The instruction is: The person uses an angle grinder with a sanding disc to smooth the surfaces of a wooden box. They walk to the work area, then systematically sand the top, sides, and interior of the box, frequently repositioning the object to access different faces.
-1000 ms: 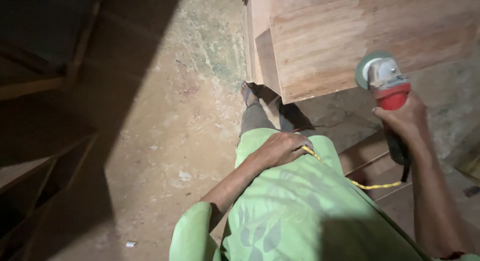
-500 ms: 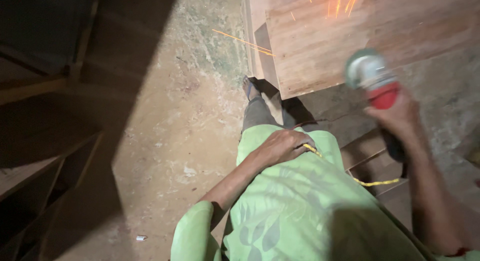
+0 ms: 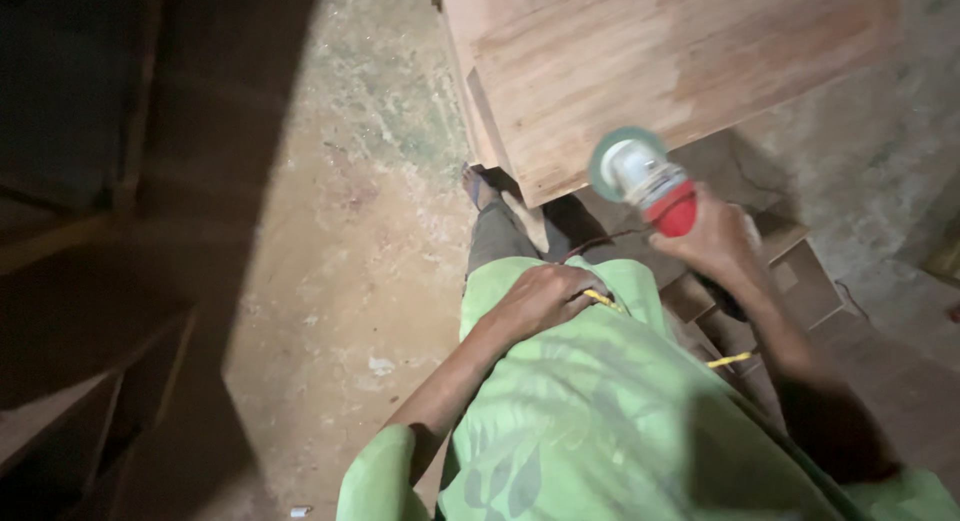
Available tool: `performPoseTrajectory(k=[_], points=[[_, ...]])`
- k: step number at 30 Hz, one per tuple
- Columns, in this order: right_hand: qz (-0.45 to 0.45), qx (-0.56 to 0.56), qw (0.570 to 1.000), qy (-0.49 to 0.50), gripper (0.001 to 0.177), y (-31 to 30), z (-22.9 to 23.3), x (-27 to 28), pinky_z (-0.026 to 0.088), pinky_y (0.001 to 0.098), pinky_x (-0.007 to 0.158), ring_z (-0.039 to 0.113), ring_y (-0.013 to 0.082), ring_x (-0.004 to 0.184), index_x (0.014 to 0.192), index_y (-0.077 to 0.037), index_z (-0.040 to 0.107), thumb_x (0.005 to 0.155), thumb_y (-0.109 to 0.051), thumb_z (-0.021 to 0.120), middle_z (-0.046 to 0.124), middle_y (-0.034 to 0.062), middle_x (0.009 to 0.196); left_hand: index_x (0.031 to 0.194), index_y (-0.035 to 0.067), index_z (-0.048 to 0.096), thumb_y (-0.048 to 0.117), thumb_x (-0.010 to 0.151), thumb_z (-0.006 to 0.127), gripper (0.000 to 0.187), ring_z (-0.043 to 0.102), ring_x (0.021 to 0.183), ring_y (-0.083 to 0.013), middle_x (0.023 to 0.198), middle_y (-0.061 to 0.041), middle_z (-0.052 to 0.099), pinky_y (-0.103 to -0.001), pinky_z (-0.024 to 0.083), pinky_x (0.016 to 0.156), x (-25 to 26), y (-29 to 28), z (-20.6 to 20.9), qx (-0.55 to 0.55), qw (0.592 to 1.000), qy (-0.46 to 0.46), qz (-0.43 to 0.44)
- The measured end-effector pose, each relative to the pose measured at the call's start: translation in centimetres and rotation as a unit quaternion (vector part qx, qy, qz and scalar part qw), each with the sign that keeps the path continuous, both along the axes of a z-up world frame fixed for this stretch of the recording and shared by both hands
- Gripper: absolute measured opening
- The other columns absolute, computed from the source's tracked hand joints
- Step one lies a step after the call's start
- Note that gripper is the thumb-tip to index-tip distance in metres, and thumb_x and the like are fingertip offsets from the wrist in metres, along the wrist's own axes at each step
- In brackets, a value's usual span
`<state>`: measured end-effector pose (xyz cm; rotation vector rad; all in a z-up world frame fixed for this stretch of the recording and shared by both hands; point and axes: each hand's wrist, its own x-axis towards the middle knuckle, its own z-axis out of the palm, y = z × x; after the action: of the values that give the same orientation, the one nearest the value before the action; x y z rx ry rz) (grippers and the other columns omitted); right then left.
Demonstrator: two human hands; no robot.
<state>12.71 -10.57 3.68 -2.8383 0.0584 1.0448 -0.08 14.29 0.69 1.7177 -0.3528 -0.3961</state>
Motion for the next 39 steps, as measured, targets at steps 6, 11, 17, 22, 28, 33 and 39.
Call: performPoseTrajectory(k=[6, 11, 17, 22, 28, 33, 39], points=[[-0.054, 0.142, 0.978, -0.143, 0.079, -5.1, 0.4, 1.4, 0.056, 0.0466, 0.083, 0.071, 0.0392, 0.099, 0.130, -0.004, 0.060, 0.063, -0.040, 0.083, 0.070, 0.0234, 0.112, 0.107, 0.011, 0.072, 0.015, 0.092, 0.066, 0.017, 0.070, 0.095, -0.0323, 0.102, -0.009, 0.074, -0.044, 0.056, 0.080, 0.3, 0.1, -0.1, 0.004, 1.000, -0.004, -0.018], [-0.037, 0.017, 0.999, -0.027, 0.078, -3.5, -1.0, 0.3, 0.056, 0.0474, 0.085, 0.071, 0.0396, 0.097, 0.126, -0.006, 0.064, 0.063, -0.044, 0.089, 0.073, 0.0237, 0.104, 0.106, 0.011, 0.072, 0.017, 0.092, 0.067, 0.016, 0.069, 0.095, -0.0328, 0.101, -0.010, 0.073, -0.045, 0.055, 0.081, 1.2, -0.8, -0.3, 0.021, 0.999, -0.013, -0.046], [-0.097, 0.050, 0.992, -0.069, 0.075, -7.0, -2.1, 1.7, 0.058, 0.0474, 0.085, 0.072, 0.0352, 0.097, 0.124, -0.001, 0.064, 0.065, -0.041, 0.087, 0.073, 0.0211, 0.107, 0.108, 0.012, 0.071, 0.017, 0.093, 0.065, 0.017, 0.069, 0.098, -0.0326, 0.103, -0.009, 0.073, -0.045, 0.054, 0.083, 0.6, 0.1, -0.2, 0.024, 0.999, -0.005, -0.029], [0.023, 0.165, 0.974, -0.154, 0.083, -3.4, -0.8, 2.6, 0.056, 0.0482, 0.083, 0.070, 0.0384, 0.101, 0.135, 0.000, 0.057, 0.066, -0.038, 0.086, 0.070, 0.0238, 0.114, 0.107, 0.014, 0.073, 0.018, 0.094, 0.066, 0.015, 0.069, 0.096, -0.0332, 0.101, -0.010, 0.073, -0.046, 0.055, 0.084, 0.2, -0.2, -0.4, 0.015, 1.000, 0.000, -0.022], [0.079, 0.061, 0.995, -0.006, 0.062, 7.4, 1.9, 0.3, 0.055, 0.0531, 0.084, 0.070, 0.0443, 0.098, 0.121, -0.009, 0.061, 0.071, -0.040, 0.081, 0.074, 0.0239, 0.097, 0.107, 0.015, 0.073, 0.018, 0.095, 0.064, 0.015, 0.070, 0.096, -0.0325, 0.100, -0.010, 0.073, -0.045, 0.056, 0.081, 0.1, -0.5, -0.7, 0.030, 0.999, 0.005, -0.015], [0.100, 0.064, 0.993, 0.022, 0.062, 8.4, 3.0, 0.5, 0.055, 0.0521, 0.084, 0.071, 0.0432, 0.098, 0.117, -0.008, 0.061, 0.065, -0.035, 0.082, 0.073, 0.0236, 0.098, 0.105, 0.015, 0.073, 0.019, 0.094, 0.065, 0.014, 0.070, 0.095, -0.0321, 0.100, -0.009, 0.074, -0.045, 0.056, 0.081, -0.6, -0.5, -0.7, 0.014, 1.000, 0.010, 0.013], [0.093, 0.104, 0.990, -0.014, 0.067, 8.9, 2.7, 1.2, 0.054, 0.0516, 0.085, 0.070, 0.0427, 0.097, 0.124, -0.009, 0.063, 0.066, -0.035, 0.081, 0.073, 0.0229, 0.100, 0.108, 0.014, 0.072, 0.019, 0.093, 0.064, 0.017, 0.071, 0.095, -0.0310, 0.101, -0.008, 0.074, -0.045, 0.056, 0.081, -0.4, -1.3, -1.7, 0.008, 0.999, 0.020, -0.030]])
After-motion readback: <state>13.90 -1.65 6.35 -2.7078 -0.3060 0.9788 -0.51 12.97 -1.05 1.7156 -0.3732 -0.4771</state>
